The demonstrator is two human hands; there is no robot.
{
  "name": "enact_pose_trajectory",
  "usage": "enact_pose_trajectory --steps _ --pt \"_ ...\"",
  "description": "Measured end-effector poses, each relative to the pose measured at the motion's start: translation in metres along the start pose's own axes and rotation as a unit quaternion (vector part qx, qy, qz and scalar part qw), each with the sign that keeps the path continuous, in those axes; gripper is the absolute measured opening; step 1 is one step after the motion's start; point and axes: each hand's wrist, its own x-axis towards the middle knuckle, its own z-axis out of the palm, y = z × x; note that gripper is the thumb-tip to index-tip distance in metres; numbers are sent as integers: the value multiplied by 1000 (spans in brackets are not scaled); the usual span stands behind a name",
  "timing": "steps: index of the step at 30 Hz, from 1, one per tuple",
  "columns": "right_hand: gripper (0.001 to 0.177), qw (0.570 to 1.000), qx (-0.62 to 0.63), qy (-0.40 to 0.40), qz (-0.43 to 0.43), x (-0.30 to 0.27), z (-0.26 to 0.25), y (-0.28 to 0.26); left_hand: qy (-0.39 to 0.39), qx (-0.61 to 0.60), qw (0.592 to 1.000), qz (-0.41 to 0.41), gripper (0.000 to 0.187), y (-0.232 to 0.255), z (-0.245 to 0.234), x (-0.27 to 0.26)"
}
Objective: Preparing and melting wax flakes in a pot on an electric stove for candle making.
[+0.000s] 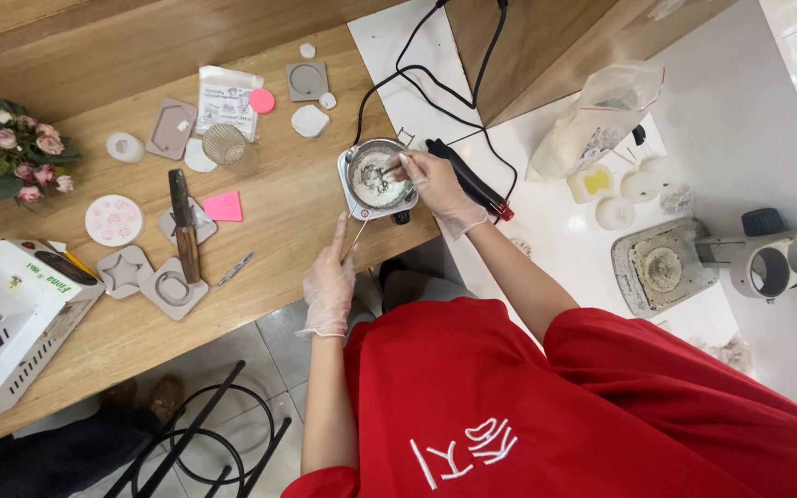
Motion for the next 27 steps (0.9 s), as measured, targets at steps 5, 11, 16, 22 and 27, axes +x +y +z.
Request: enact_pose_trajectory --steps 5,11,16,22,27 --pt "20 996 -81 -6 -30 15 -16 4 -7 5 1000 -6 59 2 -5 -1" --pt "17 981 -147 -90 -92 9 -23 -17 -17 6 1000 -14 58 2 -5 0" --pt "24 933 -238 -172 -208 22 -40 -58 -19 12 1000 -12 59 2 -3 0" --pt "12 862 -394 -212 -237 23 -56 -43 -3 8 1000 -6 59 1 -4 1" --pt "19 957 -227 -93 -153 -2 -44 -21 9 7 1000 4 58 3 -5 0"
